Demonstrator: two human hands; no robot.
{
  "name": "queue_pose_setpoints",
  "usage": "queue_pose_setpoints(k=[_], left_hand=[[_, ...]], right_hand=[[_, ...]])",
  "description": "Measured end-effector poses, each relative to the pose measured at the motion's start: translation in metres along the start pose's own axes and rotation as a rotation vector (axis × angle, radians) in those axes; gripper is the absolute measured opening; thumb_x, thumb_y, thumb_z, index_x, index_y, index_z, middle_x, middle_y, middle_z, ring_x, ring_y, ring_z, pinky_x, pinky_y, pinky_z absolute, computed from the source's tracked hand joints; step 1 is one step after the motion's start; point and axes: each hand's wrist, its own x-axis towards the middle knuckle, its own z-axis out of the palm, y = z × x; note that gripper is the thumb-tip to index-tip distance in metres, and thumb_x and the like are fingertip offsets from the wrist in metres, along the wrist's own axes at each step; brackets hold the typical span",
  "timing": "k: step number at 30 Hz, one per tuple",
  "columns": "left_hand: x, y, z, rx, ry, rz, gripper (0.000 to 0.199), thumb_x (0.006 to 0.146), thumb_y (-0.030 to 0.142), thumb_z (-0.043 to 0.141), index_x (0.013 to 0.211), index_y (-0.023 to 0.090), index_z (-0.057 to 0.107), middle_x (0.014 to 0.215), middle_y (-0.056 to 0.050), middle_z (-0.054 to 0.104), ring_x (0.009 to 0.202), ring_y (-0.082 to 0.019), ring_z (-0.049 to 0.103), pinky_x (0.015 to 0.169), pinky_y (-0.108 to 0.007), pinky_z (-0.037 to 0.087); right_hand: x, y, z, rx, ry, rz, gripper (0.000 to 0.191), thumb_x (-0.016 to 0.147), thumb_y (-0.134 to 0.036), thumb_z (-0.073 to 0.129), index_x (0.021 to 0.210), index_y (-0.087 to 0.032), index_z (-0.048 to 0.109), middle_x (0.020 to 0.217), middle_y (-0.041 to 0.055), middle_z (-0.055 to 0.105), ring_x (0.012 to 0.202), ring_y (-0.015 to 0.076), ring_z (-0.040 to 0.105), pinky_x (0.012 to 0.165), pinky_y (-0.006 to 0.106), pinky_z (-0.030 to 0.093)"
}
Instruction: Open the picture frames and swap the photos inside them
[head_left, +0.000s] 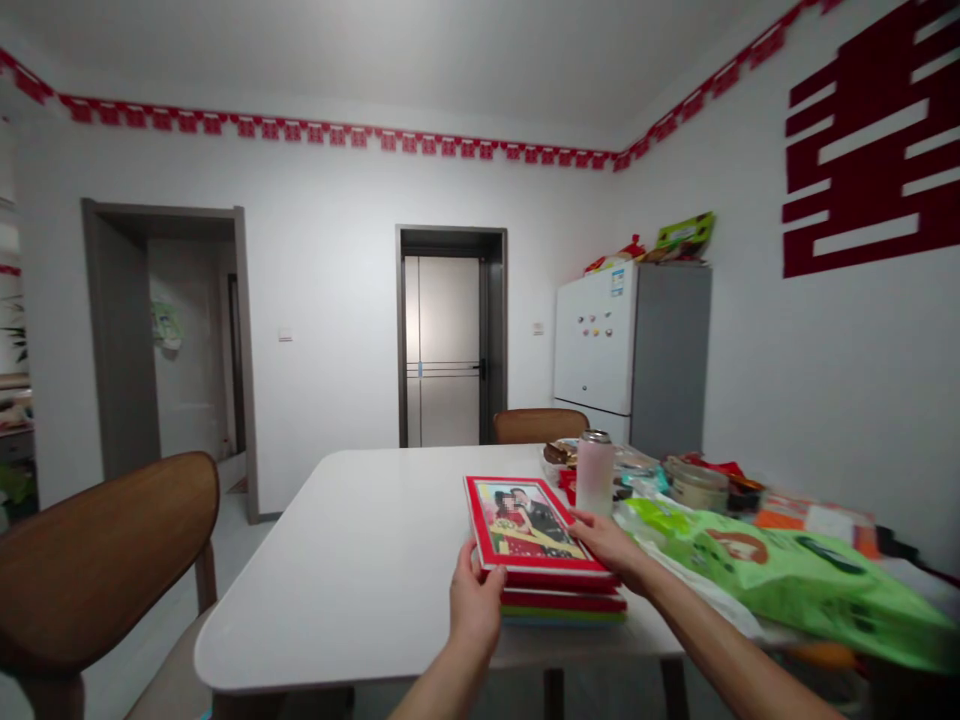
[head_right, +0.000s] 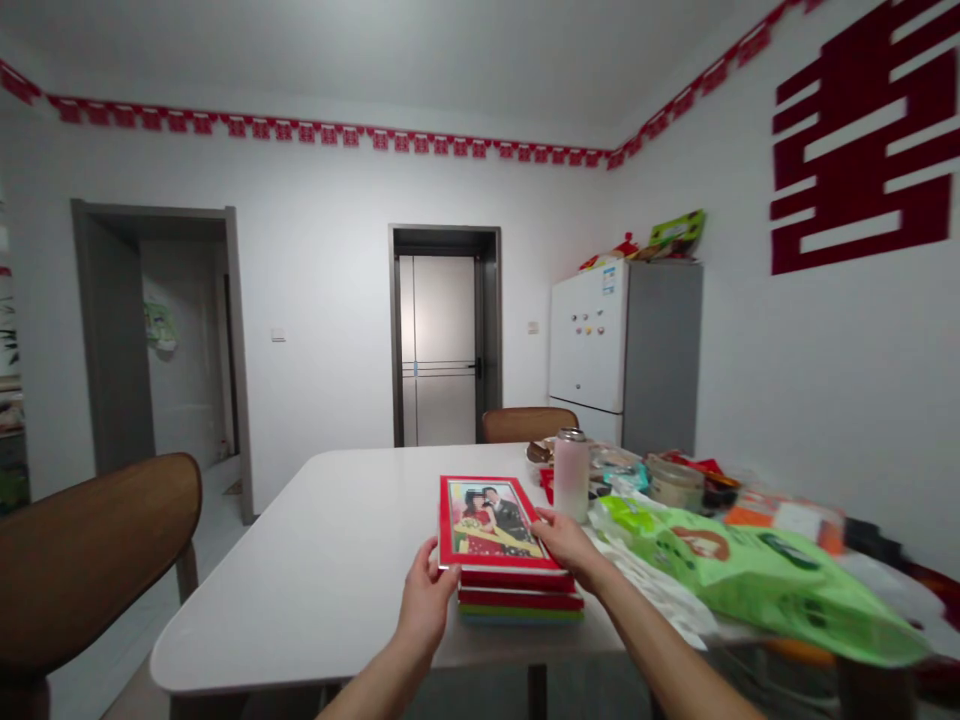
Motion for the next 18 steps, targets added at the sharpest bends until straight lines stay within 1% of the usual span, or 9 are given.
queue_pose_setpoints(k=[3, 5, 7, 9, 12, 15, 16, 18], left_hand=[[0.001, -0.013, 0.012, 0.095, 0.006, -0.014, 0.044, 0.070, 0.021, 0.050, 0.112, 0.017, 0.041, 0.102, -0.005, 0.061, 0.096, -0.018, 0.054, 0.080, -0.025, 0.039], [0.002, -0.017, 0.013, 0.162, 0.001, -0.017, 0.039, 0.069, 0.019, 0.051, 0.107, 0.018, 0.046, 0.104, -0.005, 0.060, 0.096, -0.018, 0.053, 0.081, -0.025, 0.038], [0.002, -0.019, 0.012, 0.215, -0.012, -0.016, 0.035, 0.070, 0.017, 0.048, 0.105, 0.019, 0.047, 0.105, -0.004, 0.059, 0.096, -0.017, 0.053, 0.081, -0.023, 0.037], [0.001, -0.021, 0.010, 0.253, -0.025, -0.025, 0.037, 0.069, 0.013, 0.046, 0.106, 0.018, 0.046, 0.105, -0.003, 0.059, 0.094, -0.015, 0.053, 0.080, -0.021, 0.038], [-0.002, -0.026, 0.007, 0.292, -0.040, -0.061, 0.044, 0.064, 0.006, 0.045, 0.107, 0.017, 0.045, 0.102, -0.003, 0.060, 0.091, -0.014, 0.055, 0.076, -0.020, 0.039], [-0.002, -0.030, -0.003, 0.318, -0.036, -0.081, 0.047, 0.059, 0.001, 0.044, 0.102, 0.018, 0.048, 0.098, -0.002, 0.062, 0.091, -0.014, 0.055, 0.075, -0.020, 0.040], [0.000, -0.031, -0.009, 0.326, -0.020, -0.083, 0.047, 0.058, 0.000, 0.044, 0.102, 0.018, 0.049, 0.098, -0.002, 0.062, 0.091, -0.015, 0.055, 0.076, -0.021, 0.039], [0.006, -0.031, -0.028, 0.347, 0.031, -0.090, 0.047, 0.059, 0.001, 0.043, 0.102, 0.018, 0.049, 0.099, -0.004, 0.061, 0.093, -0.017, 0.054, 0.078, -0.024, 0.039]], right_hand=[[0.007, 0.013, -0.006, -0.049, -0.035, 0.034, 0.031, 0.065, -0.025, 0.046, 0.090, -0.016, 0.062, 0.076, 0.0036, 0.069, 0.066, 0.0174, 0.063, 0.059, 0.026, 0.048], [0.010, 0.020, -0.007, -0.072, -0.031, 0.055, 0.032, 0.064, -0.027, 0.047, 0.091, -0.017, 0.062, 0.077, 0.0032, 0.069, 0.067, 0.0171, 0.063, 0.060, 0.026, 0.048], [0.011, 0.025, -0.009, -0.095, 0.005, 0.069, 0.033, 0.063, -0.028, 0.049, 0.091, -0.017, 0.062, 0.079, 0.0040, 0.068, 0.070, 0.0175, 0.062, 0.063, 0.027, 0.048], [0.009, 0.031, -0.011, -0.119, 0.037, 0.078, 0.032, 0.061, -0.029, 0.050, 0.087, -0.015, 0.064, 0.079, 0.0064, 0.068, 0.074, 0.0193, 0.062, 0.067, 0.028, 0.047], [0.002, 0.041, -0.011, -0.160, 0.032, 0.085, 0.028, 0.061, -0.032, 0.049, 0.076, -0.015, 0.066, 0.075, 0.0094, 0.068, 0.073, 0.0221, 0.062, 0.068, 0.031, 0.046], [0.000, 0.051, 0.000, -0.189, 0.011, 0.041, 0.026, 0.063, -0.034, 0.048, 0.072, -0.018, 0.067, 0.074, 0.0087, 0.068, 0.073, 0.0219, 0.061, 0.069, 0.031, 0.046], [0.001, 0.052, 0.008, -0.187, -0.008, 0.022, 0.026, 0.064, -0.034, 0.047, 0.072, -0.018, 0.066, 0.074, 0.0083, 0.068, 0.073, 0.0217, 0.061, 0.069, 0.030, 0.046], [0.004, 0.049, 0.031, -0.164, -0.074, 0.007, 0.028, 0.068, -0.032, 0.045, 0.076, -0.016, 0.066, 0.073, 0.0080, 0.068, 0.073, 0.0214, 0.061, 0.068, 0.030, 0.046]])
